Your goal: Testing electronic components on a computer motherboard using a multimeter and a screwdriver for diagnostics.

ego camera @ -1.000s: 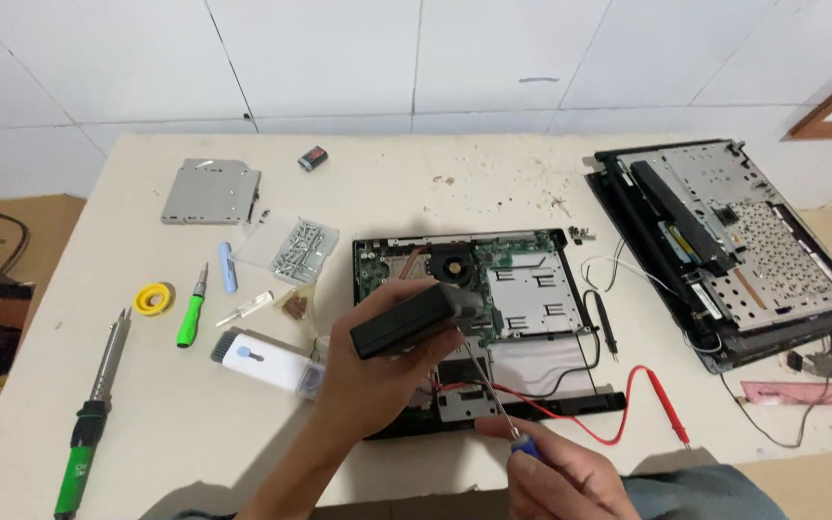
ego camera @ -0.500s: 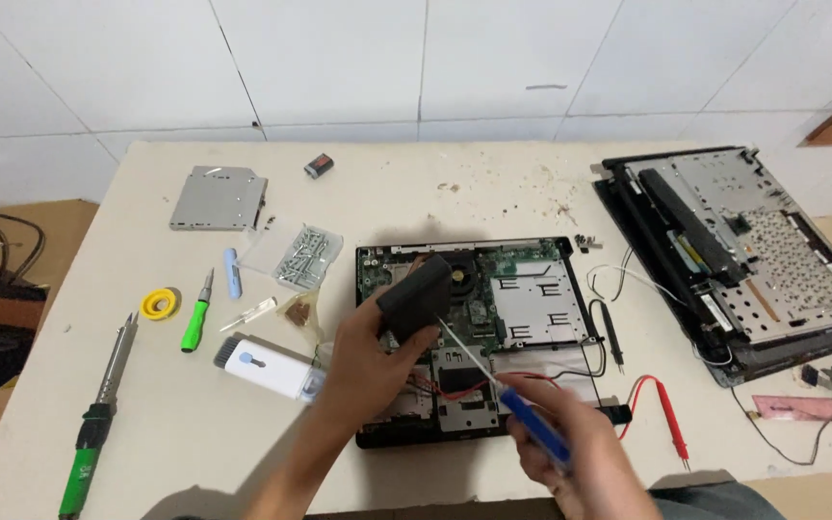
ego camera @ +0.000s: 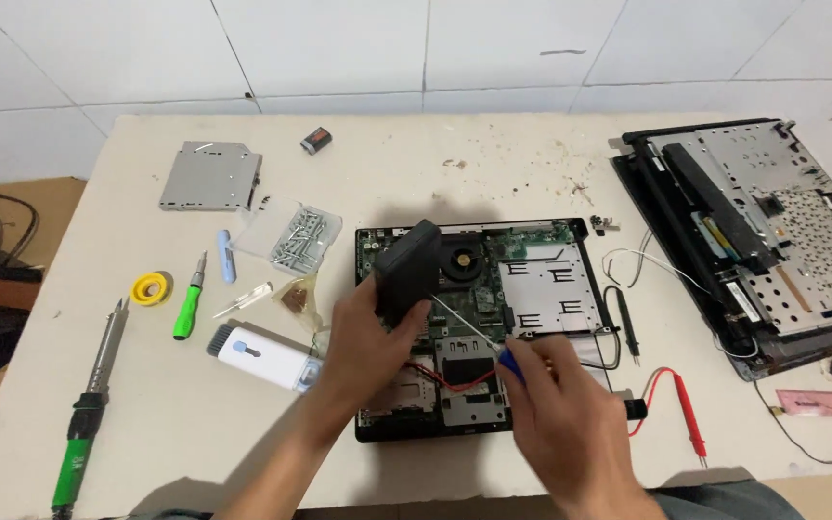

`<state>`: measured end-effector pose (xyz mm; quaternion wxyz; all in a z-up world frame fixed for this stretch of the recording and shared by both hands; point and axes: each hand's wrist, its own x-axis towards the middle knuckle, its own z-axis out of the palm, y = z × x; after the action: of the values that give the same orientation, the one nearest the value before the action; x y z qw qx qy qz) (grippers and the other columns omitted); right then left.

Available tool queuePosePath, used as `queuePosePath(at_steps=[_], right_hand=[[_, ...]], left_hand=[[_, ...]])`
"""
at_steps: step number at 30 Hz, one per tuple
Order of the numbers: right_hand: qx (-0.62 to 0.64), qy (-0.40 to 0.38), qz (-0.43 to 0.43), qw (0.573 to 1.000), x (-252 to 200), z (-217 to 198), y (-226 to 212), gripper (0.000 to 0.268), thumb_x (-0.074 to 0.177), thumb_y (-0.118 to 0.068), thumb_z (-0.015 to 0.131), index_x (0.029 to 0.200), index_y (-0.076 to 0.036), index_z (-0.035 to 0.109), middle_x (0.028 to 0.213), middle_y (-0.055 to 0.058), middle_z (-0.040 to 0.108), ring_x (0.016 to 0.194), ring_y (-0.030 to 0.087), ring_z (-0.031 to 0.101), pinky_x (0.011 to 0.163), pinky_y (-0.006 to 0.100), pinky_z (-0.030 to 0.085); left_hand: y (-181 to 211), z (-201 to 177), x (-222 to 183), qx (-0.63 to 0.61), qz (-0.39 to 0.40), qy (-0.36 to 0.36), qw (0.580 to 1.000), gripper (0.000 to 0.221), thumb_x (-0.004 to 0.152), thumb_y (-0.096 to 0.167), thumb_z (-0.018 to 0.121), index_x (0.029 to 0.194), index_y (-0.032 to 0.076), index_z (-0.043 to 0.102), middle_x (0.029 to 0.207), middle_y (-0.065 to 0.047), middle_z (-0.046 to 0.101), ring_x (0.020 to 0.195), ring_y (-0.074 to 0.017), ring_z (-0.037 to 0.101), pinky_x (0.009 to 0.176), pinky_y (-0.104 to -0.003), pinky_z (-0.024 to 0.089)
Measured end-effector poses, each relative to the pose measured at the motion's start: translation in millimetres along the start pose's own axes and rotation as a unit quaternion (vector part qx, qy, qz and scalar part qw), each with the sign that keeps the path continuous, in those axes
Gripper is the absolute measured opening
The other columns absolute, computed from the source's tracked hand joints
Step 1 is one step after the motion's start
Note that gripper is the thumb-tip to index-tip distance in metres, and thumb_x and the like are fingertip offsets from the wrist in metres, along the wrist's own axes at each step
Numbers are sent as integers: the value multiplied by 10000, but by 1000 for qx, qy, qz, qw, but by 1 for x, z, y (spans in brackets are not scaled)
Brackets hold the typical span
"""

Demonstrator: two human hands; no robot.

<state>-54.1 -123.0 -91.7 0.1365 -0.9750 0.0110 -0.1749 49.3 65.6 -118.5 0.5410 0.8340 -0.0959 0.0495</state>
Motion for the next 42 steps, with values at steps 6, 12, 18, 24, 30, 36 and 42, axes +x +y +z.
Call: queuePosePath(at_steps=[6,12,18,24,30,36,42], right_hand=[[316,-200,398,838,53,-46,-21,293,855,-259,692,1028,-83,848,985,49,855,897,110,684,818,229,467],[250,51,231,939,57,-41,-25,160,1038,-215,514,1044,-57,493,728,86,689,525,178,622,446,327,472],[358,230,-24,905,76,-25,-24,574,821,-20,823,1217,37,411,1004,153,546,856,194,640,740,259,572],[337,248,-24,908,77,-3,-3,474,806,33,833,1161,97,525,986,221,635,845,222,667,738,285,608],[331,254,0,909,67,-5,13,484,781,56,871,1131,93,538,1002,199,576,786,205,619,653,266,561],[238,250,-133,929,77,-22,2,368,847,-63,830,1008,97,540,850,227,628,660,209,554,615,293,498],[239,226,-143,933,87,-35,-4,283,889,13,843,947,106,582,905,241,605,740,227,615,606,265,522]], left_hand=[[11,-2,0,-3,-132,-1,991,372,751,323,748,1057,117,699,869,-37,729,811,-156,666,665,-320,533],[59,-4,-6,38,-323,-101,940,484,749,467,684,1169,227,660,1028,-19,749,914,-208,708,761,-369,551],[58,17,-5,-86,-309,-113,940,911,678,310,779,1456,230,312,1178,-47,654,1008,-208,679,799,-340,549],[62,17,4,-22,-334,-216,917,1203,680,284,785,1557,223,-36,1163,-64,652,1025,-228,655,807,-338,540],[24,23,-23,307,-55,-197,929,1203,666,527,898,1512,-13,235,1227,-198,454,1056,-429,483,897,-491,437],[30,28,-14,100,225,-154,957,447,768,203,774,1151,32,616,1218,-187,531,1145,-382,493,967,-494,421],[24,39,1,-12,224,-222,949,67,926,20,600,973,-27,603,1011,-142,608,892,-290,530,777,-378,460]])
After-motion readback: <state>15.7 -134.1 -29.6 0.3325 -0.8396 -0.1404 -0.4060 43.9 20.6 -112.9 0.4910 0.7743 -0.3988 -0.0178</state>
